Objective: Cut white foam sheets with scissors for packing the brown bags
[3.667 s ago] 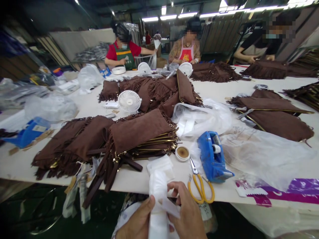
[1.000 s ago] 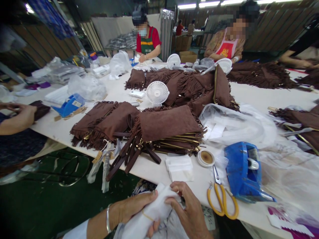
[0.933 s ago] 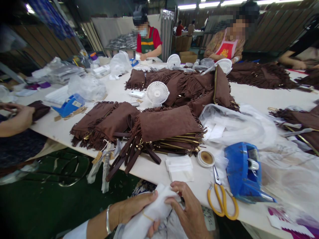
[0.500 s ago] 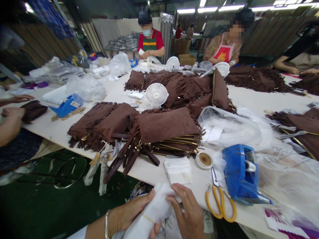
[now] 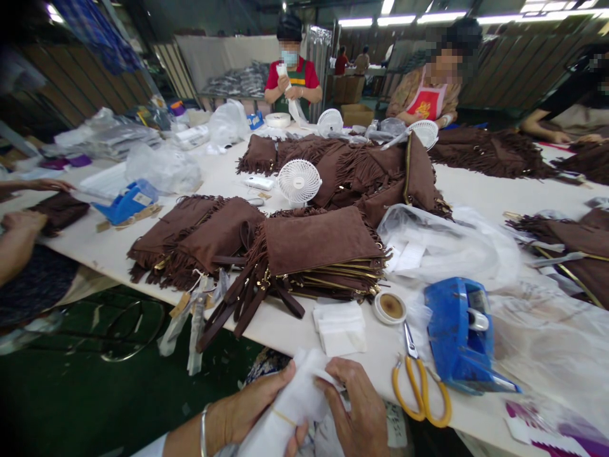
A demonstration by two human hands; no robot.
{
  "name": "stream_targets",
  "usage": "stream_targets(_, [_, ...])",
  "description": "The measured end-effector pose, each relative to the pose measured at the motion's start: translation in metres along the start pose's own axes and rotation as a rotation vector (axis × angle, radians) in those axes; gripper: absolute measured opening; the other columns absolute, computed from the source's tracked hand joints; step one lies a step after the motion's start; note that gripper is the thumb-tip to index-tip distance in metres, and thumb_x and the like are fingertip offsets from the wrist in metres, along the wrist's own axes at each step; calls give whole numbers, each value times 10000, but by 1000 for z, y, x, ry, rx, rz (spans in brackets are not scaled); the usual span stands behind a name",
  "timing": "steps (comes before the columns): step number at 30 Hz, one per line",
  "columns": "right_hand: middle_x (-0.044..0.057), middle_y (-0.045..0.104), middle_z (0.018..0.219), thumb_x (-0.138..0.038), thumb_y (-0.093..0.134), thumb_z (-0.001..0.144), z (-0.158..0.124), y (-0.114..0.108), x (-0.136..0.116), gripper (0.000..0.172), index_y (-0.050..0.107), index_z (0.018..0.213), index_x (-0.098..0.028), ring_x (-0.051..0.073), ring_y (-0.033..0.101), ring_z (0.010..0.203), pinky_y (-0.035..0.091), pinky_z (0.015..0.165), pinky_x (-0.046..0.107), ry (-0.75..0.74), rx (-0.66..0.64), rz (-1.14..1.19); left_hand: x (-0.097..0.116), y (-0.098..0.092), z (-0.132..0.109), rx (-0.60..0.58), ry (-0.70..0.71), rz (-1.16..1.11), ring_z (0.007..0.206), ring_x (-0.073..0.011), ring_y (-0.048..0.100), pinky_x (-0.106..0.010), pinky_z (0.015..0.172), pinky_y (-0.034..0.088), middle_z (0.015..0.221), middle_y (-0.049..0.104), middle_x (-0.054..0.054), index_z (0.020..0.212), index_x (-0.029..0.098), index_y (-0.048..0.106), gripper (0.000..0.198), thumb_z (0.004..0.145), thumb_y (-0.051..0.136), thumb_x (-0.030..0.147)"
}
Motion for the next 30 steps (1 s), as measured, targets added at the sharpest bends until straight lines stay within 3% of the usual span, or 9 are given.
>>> stream_targets(4, [47, 611, 1082, -391, 629, 843, 1, 3, 10, 352, 475, 1132, -262, 227, 587, 992, 490, 853, 359, 273, -45, 62, 1, 1, 0, 27, 30, 49, 533, -133, 577, -222, 503, 466, 644, 619, -87, 869, 82, 653, 772, 760, 341, 780])
stream_targets(6, [29, 616, 1055, -405, 629, 838, 4, 5, 11, 343, 483, 1112, -260, 212, 592, 970, 493, 841, 338, 349, -120, 115, 0, 0, 1, 33, 17, 63, 508, -139, 580, -234, 494, 474, 649, 629, -88, 896, 85, 651, 782, 757, 331, 785])
stream_targets(8, [6, 613, 941, -385, 610, 853, 7, 6, 8, 212, 519, 992, -253, 194, 595, 887, 493, 768, 307, 338, -198, 154, 0, -1, 2, 32, 18, 45, 520, -148, 593, -247, 508, 491, 668, 646, -92, 911, 90, 649, 772, 767, 326, 776])
stream_targets(11, [7, 574, 873, -311, 539, 900, 9, 4, 2, 89, 518, 848, -241, 187, 575, 854, 471, 723, 293, 181, -206, 165, -1, -4, 4, 20, 16, 13, 538, -152, 603, -246, 517, 491, 681, 661, -98, 924, 90, 647, 773, 776, 312, 771])
stream_targets(15, [56, 572, 1066, -201, 482, 913, 4, -1, -3, 52, 515, 927, -239, 202, 541, 1053, 462, 851, 308, -64, -151, 112, 1, -2, 6, -14, 61, 46, 500, -154, 585, -256, 500, 471, 653, 662, -101, 903, 83, 650, 823, 750, 284, 804])
stream_targets(18, [50, 602, 1043, -153, 447, 908, 1, -2, -2, 127, 506, 975, -244, 183, 570, 1020, 475, 839, 285, -147, -165, 75, 5, 6, 5, -29, 158, 124, 520, -146, 578, -237, 501, 450, 644, 665, -103, 903, 79, 652, 800, 758, 314, 789])
stream_targets(21, [25, 629, 975, -167, 426, 918, 1, -2, 2, 150, 496, 1015, -257, 165, 611, 924, 485, 788, 268, -93, -212, 56, 7, 9, 5, -8, 196, 181, 501, -133, 553, -241, 496, 440, 654, 655, -91, 920, 80, 654, 762, 763, 364, 767])
stream_targets(26, [-9, 635, 880, -265, 417, 950, 8, 0, 6, 78, 476, 1000, -265, 151, 628, 782, 466, 693, 253, 149, -249, 56, 3, 3, 8, -35, 114, 67, 529, -124, 567, -212, 470, 424, 700, 630, -91, 1012, 99, 649, 709, 801, 374, 717])
stream_targets(30, [-15, 626, 852, -304, 419, 944, 13, 2, 5, 77, 476, 969, -260, 154, 620, 747, 447, 661, 252, 229, -255, 46, 3, -5, 7, -67, 89, 40, 518, -132, 563, -228, 465, 433, 706, 621, -92, 1040, 97, 645, 696, 788, 422, 706])
Point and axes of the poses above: each hand's wrist, its own z-axis towards the middle knuckle, its own y-axis out of the palm, x = y × z, the point moved 4 cm from there along z, towards the middle knuckle
